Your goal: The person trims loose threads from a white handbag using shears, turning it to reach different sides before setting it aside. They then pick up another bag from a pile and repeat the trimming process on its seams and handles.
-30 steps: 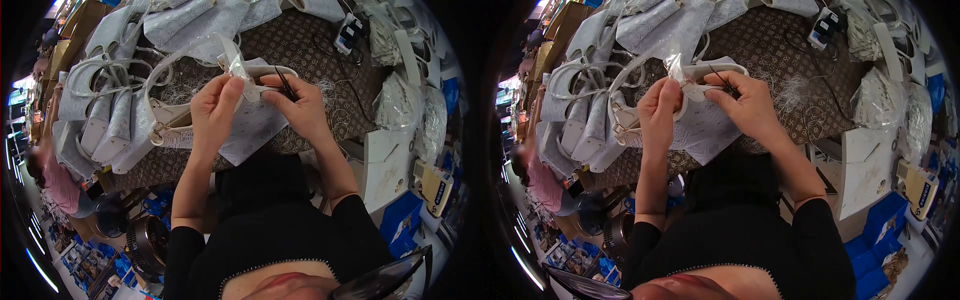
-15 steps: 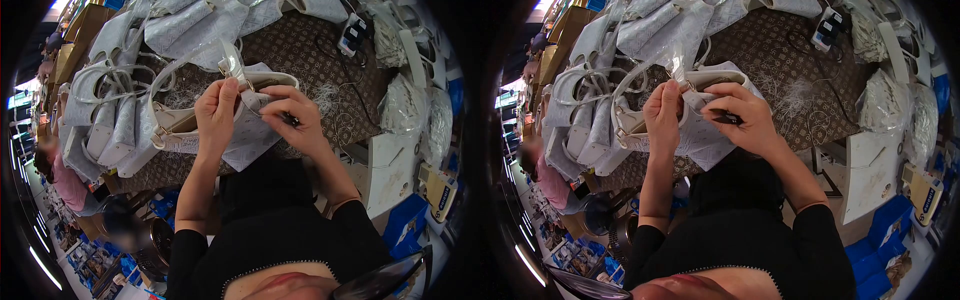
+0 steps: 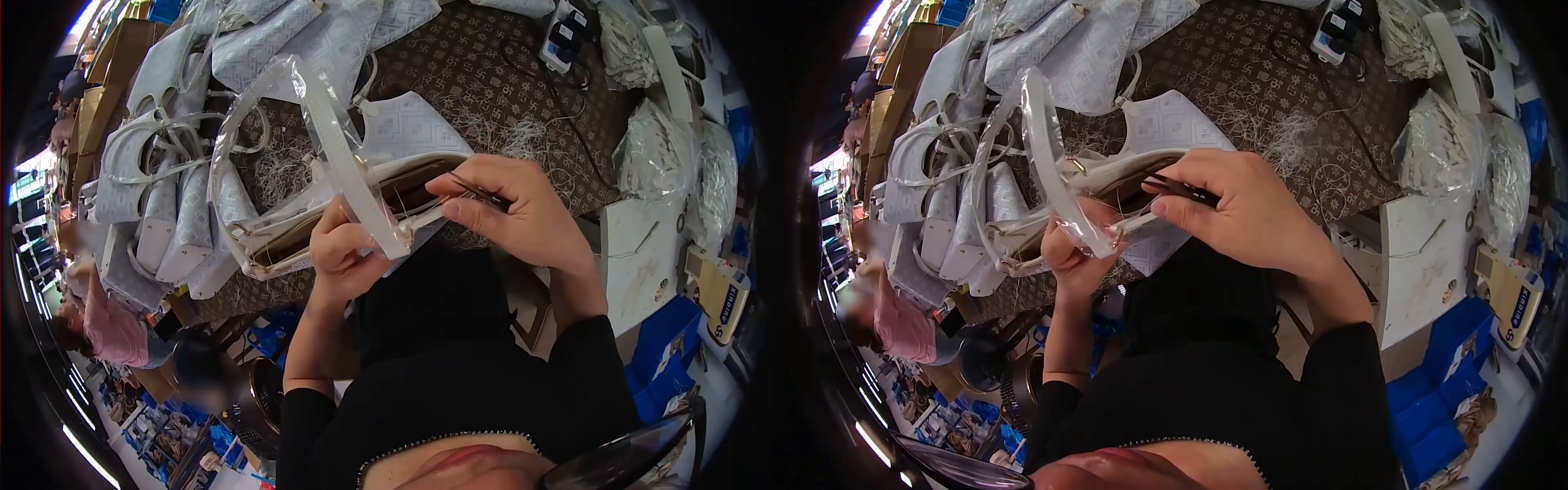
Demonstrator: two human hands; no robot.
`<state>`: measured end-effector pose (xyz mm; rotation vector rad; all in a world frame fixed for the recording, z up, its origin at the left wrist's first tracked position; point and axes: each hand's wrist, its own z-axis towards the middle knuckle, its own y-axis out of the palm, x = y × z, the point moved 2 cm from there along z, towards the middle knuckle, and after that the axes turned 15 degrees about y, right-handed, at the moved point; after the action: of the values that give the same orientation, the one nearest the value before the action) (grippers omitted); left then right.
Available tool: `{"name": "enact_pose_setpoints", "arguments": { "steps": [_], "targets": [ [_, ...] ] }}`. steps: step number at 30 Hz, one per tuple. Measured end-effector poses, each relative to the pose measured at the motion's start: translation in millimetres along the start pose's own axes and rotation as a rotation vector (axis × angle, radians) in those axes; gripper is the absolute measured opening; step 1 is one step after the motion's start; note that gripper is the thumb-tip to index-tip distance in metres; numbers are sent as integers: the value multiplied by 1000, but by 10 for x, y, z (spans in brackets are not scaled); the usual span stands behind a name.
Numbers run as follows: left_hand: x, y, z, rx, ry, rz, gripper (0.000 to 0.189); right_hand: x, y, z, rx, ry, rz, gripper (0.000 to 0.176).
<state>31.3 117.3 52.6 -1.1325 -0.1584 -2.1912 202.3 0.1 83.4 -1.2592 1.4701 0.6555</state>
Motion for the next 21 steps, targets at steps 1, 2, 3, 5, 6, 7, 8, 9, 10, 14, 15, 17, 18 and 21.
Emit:
{"name": "enact_pose_setpoints", "arguments": {
  "steps": [1, 2, 3, 5, 6, 7, 8, 9, 10, 14, 15, 17, 18, 21],
  "targets": [
    [-8, -8, -14, -1, -1, -1, 17, -16, 6, 15, -53, -58, -37, 24],
    [-25, -25, -38, -13, -12, -53, 17, -36, 10, 34, -106, -118, -74, 24],
    [-37, -40, -56, -26, -23, -104, 16, -57, 3, 71, -104, -119, -73, 24],
    [-37, -54, -87, -30, -51, -121, 18, -105, 18, 157, -219, -70, -193, 24],
    [-36, -57, -97, -32, -81, -139, 21, -152, 17, 186, -217, -71, -191, 24],
    [-32, -55, -91, -36, -81, -139, 21, -188, 30, 214, -251, 18, -242, 25],
    [-31, -52, -73, -27, -67, -127, 21, -208, 46, 239, -286, 109, -293, 27],
    [-31, -49, -55, -17, -52, -115, 20, -230, 58, 260, -284, 111, -291, 27],
    [-35, -57, -45, -20, -55, -120, 20, -245, 69, 275, -261, 108, -339, 29],
    [-69, -32, -7, 63, -87, -233, 23, -257, 115, 308, -168, 89, -412, 30],
    [-109, -57, -25, 80, -69, -233, 24, -253, 124, 322, -166, 99, -405, 30],
    [-144, -54, -32, 141, -64, -279, 24, -240, 131, 352, -174, 128, -352, 28],
    [-142, -43, -24, 131, -68, -283, 24, -232, 142, 365, -167, 133, -344, 28],
    [-152, -45, -4, 166, -90, -295, 25, -177, 165, 382, -138, 133, -363, 26]
  ]
}}
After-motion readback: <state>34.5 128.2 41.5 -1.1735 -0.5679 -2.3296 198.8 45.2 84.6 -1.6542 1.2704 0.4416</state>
